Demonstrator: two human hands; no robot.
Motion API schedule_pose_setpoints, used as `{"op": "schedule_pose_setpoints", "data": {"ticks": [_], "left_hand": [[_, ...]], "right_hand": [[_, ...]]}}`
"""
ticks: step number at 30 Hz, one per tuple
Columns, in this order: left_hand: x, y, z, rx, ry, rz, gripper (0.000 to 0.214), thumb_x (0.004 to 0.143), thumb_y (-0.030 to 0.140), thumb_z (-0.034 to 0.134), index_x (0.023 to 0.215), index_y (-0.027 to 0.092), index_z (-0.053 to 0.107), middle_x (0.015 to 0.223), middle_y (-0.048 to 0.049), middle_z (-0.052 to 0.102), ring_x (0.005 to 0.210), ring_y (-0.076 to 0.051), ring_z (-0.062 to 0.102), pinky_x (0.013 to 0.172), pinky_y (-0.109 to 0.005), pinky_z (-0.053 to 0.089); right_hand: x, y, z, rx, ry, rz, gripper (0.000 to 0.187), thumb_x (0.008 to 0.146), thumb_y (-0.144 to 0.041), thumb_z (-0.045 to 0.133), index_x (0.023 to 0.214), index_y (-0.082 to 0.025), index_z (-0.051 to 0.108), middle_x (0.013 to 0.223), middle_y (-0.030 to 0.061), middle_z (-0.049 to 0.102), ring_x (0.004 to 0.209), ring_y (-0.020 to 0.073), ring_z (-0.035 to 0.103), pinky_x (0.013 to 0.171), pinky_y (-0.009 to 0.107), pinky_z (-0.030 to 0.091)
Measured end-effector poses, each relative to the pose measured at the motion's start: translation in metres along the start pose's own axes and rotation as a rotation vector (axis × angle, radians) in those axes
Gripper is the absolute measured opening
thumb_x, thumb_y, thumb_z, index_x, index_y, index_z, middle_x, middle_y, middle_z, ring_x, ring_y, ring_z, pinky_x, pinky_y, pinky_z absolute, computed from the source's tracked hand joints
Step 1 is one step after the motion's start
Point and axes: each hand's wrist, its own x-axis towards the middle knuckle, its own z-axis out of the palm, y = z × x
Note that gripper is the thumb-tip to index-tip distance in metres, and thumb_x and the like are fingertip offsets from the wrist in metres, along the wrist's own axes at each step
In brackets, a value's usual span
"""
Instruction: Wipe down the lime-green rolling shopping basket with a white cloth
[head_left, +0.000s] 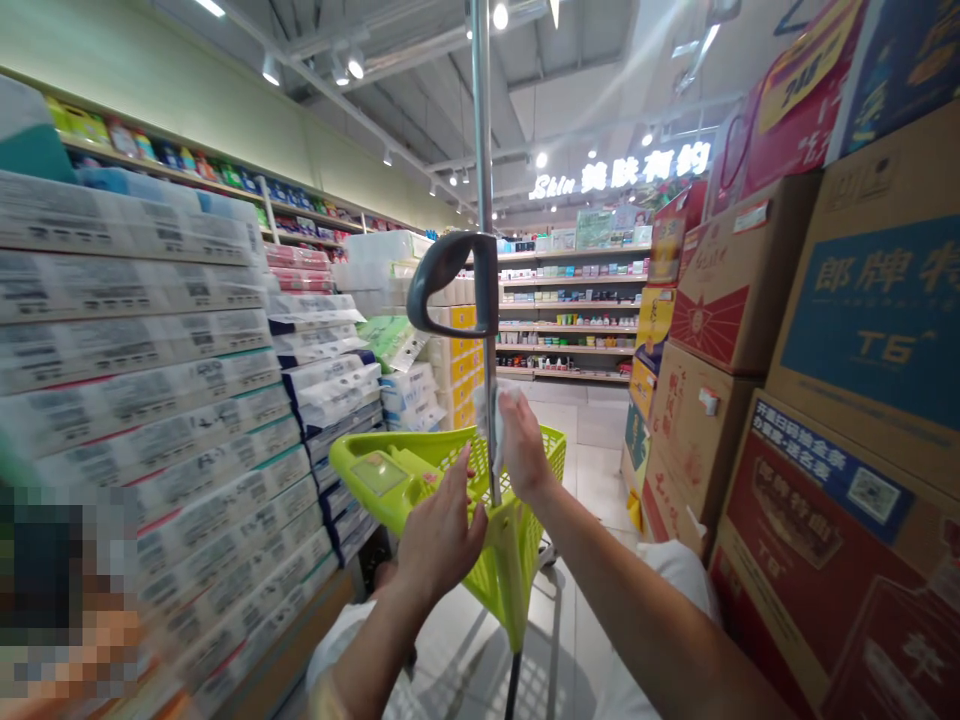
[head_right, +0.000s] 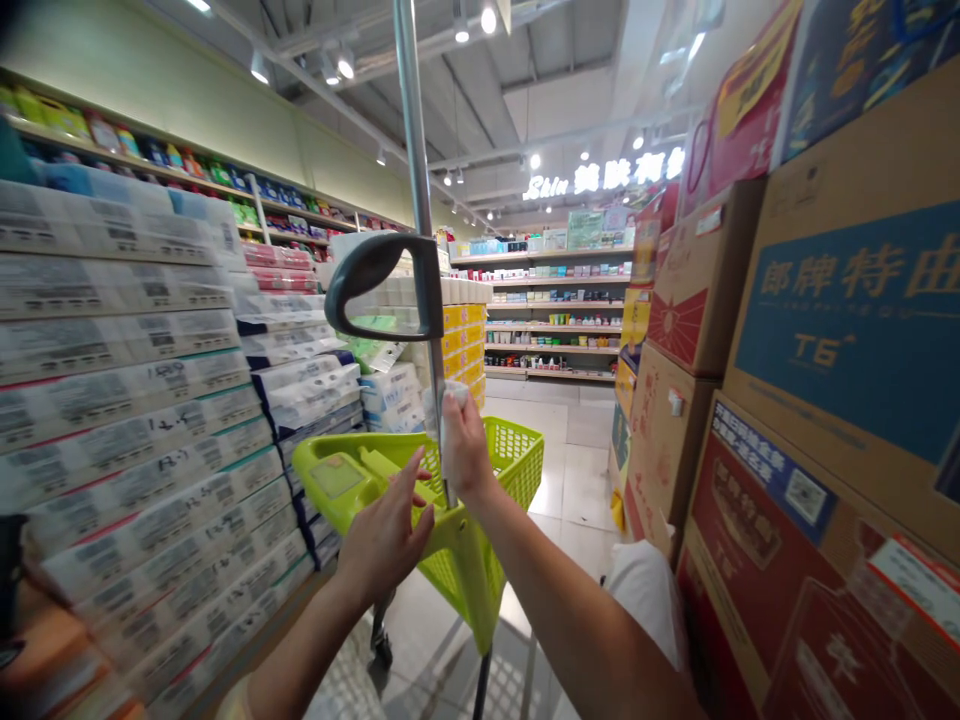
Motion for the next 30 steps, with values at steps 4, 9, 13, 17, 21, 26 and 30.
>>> {"op": "schedule_pose_setpoints", "data": {"ticks": [4,9,13,17,21,26,30], "left_hand": [[0.0,-0.005,0.001,0.023,-0.042,-0.005,0.07,0.087,0.026,0.042,0.149,0.018,0.01,0.124,-0.0099,0.061,0.096,-0.02,0.066,0.085,-0.033,0.048],[-0.002,-0.005,0.003,0.039,-0.031,0.048,0.071,0.086,0.021,0.042,0.149,0.018,0.008,0.116,-0.0088,0.065,0.095,-0.02,0.066,0.084,-0.033,0.048],[-0.004,-0.002,0.003,0.006,-0.005,0.121,0.071,0.086,0.018,0.041,0.148,0.02,0.007,0.115,-0.0084,0.065,0.091,-0.02,0.067,0.079,-0.032,0.048],[-0.005,0.0,0.001,-0.009,-0.001,0.108,0.069,0.085,0.017,0.04,0.148,0.02,0.01,0.115,-0.0086,0.065,0.089,-0.02,0.067,0.079,-0.033,0.048],[-0.003,-0.001,-0.003,-0.038,-0.002,0.068,0.066,0.086,0.019,0.038,0.148,0.02,0.015,0.118,-0.0096,0.064,0.09,-0.02,0.067,0.083,-0.034,0.048],[-0.001,-0.013,0.001,-0.139,0.031,0.077,0.065,0.083,0.019,0.04,0.146,0.021,0.024,0.119,-0.0101,0.063,0.094,-0.021,0.065,0.084,-0.037,0.05],[0.004,-0.021,-0.008,-0.409,0.163,0.154,0.061,0.082,0.023,0.043,0.142,0.02,0.031,0.123,-0.0116,0.059,0.1,-0.021,0.062,0.087,-0.04,0.051]], "right_hand": [[-0.034,0.031,-0.005,-0.24,-0.002,-0.032,0.021,0.083,-0.04,0.055,0.093,-0.022,0.049,0.075,-0.0042,0.054,0.068,0.013,0.052,0.066,0.026,0.044],[-0.007,0.012,0.005,-0.304,-0.002,-0.135,0.017,0.083,-0.033,0.053,0.096,-0.022,0.048,0.079,-0.0029,0.054,0.07,0.0131,0.051,0.069,0.027,0.042],[0.035,-0.024,0.02,-0.23,0.031,-0.253,0.018,0.08,-0.033,0.055,0.092,-0.023,0.047,0.076,-0.0041,0.049,0.067,0.012,0.046,0.064,0.025,0.039],[0.028,-0.019,0.018,-0.205,0.033,-0.209,0.017,0.08,-0.035,0.055,0.089,-0.023,0.047,0.071,-0.0056,0.049,0.063,0.0112,0.046,0.061,0.023,0.039],[-0.016,0.019,0.002,-0.167,0.029,-0.054,0.019,0.078,-0.038,0.058,0.083,-0.022,0.049,0.067,-0.0061,0.05,0.061,0.0106,0.048,0.059,0.023,0.042],[-0.032,0.031,-0.008,0.02,-0.025,0.107,0.027,0.068,-0.038,0.068,0.081,-0.02,0.054,0.068,-0.0047,0.056,0.062,0.0118,0.054,0.058,0.023,0.045],[0.003,-0.009,0.001,0.175,-0.077,0.132,0.034,0.07,-0.042,0.066,0.093,-0.019,0.058,0.069,-0.0035,0.062,0.061,0.013,0.058,0.055,0.023,0.046]]}}
